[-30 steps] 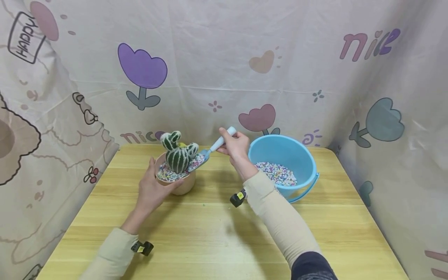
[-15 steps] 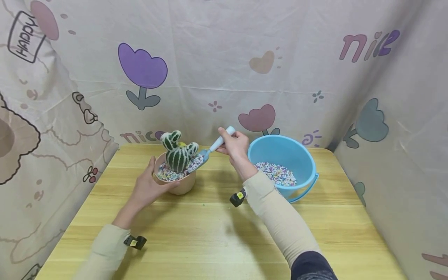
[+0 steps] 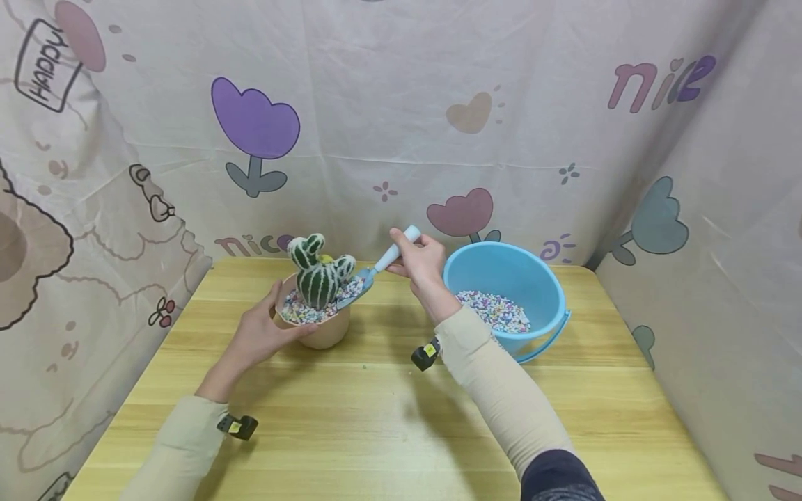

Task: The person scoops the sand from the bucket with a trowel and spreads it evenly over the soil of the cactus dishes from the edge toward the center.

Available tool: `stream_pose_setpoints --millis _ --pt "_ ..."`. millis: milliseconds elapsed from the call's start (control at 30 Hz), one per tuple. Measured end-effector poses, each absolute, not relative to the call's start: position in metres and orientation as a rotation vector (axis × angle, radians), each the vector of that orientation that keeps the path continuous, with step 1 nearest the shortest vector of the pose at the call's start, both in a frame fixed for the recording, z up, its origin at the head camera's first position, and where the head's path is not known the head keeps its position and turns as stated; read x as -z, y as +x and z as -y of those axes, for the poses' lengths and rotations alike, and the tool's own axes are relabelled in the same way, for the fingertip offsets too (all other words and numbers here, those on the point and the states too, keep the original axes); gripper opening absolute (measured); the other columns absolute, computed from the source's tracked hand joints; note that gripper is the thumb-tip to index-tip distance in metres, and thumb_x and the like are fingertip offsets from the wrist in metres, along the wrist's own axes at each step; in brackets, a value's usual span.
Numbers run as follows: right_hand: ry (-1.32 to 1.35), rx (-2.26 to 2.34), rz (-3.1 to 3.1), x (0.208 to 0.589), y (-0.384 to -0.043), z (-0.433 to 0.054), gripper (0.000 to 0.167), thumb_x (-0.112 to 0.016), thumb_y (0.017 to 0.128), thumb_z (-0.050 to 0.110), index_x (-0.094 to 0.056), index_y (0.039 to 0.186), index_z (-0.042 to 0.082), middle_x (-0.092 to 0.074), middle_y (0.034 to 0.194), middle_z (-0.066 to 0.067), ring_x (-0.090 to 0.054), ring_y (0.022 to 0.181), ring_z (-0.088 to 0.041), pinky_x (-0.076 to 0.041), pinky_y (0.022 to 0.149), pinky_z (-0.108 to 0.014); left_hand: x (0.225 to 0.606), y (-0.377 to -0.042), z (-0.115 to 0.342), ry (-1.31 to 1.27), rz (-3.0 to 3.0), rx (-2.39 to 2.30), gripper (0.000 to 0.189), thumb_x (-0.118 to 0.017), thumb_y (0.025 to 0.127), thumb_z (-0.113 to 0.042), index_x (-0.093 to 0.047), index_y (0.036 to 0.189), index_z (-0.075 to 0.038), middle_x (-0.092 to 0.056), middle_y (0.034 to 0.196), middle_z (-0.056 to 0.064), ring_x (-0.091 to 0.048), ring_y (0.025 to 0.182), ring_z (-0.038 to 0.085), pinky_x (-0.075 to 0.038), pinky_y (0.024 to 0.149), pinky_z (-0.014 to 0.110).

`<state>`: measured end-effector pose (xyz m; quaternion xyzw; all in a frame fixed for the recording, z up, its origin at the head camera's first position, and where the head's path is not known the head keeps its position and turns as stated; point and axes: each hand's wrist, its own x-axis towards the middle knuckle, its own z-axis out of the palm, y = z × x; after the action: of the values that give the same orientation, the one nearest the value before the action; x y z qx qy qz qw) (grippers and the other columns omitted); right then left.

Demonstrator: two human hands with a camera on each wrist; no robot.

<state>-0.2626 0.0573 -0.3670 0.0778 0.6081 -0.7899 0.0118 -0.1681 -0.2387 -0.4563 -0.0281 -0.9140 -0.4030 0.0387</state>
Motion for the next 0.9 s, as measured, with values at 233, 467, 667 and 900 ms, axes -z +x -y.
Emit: stream_pose_setpoints --millis 233,467,667,900 --pt "0.223 2.464 -1.910 0.367 -0.262 -0.057 0.027 -0.081 0.095 0.027 -0.072 0.106 0.004 -0.072 0.074 -0.006 -0.077 0.065 -0.018 -0.069 0.069 -0.038 0.460 -0.166 0.231 -0.047 2.738 1.256 0.136 -0.091 0.074 -0.062 -0.014 0.168 -0.002 -0.031 0.169 0.027 -0.037 0.153 0.049 -0.036 0.125 0.065" --pt "0.205 2.470 -1.913 0.367 -0.261 -0.057 0.028 -0.082 0.094 0.028 -0.071 0.104 0.004 -0.072 0.076 -0.007 -0.077 0.067 -0.020 -0.069 0.069 -0.039 0.460 -0.161 0.218 -0.014 2.651 1.247 0.128 -0.094 0.072 -0.057 -0.024 0.167 -0.005 -0.045 0.162 0.027 -0.047 0.146 0.048 -0.042 0.121 0.064" --pt "0.198 2.480 -1.896 0.366 -0.260 -0.057 0.027 -0.082 0.094 0.027 -0.071 0.103 0.004 -0.073 0.074 -0.006 -0.078 0.065 -0.020 -0.069 0.067 -0.038 0.460 -0.157 0.208 0.024 2.594 1.255 0.123 -0.095 0.071 -0.054 -0.029 0.166 -0.012 -0.046 0.162 0.024 -0.049 0.145 0.047 -0.043 0.119 0.065" --pt "0.195 2.479 -1.904 0.364 -0.258 -0.057 0.026 -0.082 0.094 0.026 -0.071 0.103 0.004 -0.072 0.075 -0.006 -0.078 0.065 -0.020 -0.069 0.066 -0.039 0.459 -0.158 0.210 0.009 2.647 1.233 0.126 -0.095 0.072 -0.055 -0.025 0.168 -0.013 -0.037 0.167 0.025 -0.043 0.148 0.052 -0.038 0.121 0.070"
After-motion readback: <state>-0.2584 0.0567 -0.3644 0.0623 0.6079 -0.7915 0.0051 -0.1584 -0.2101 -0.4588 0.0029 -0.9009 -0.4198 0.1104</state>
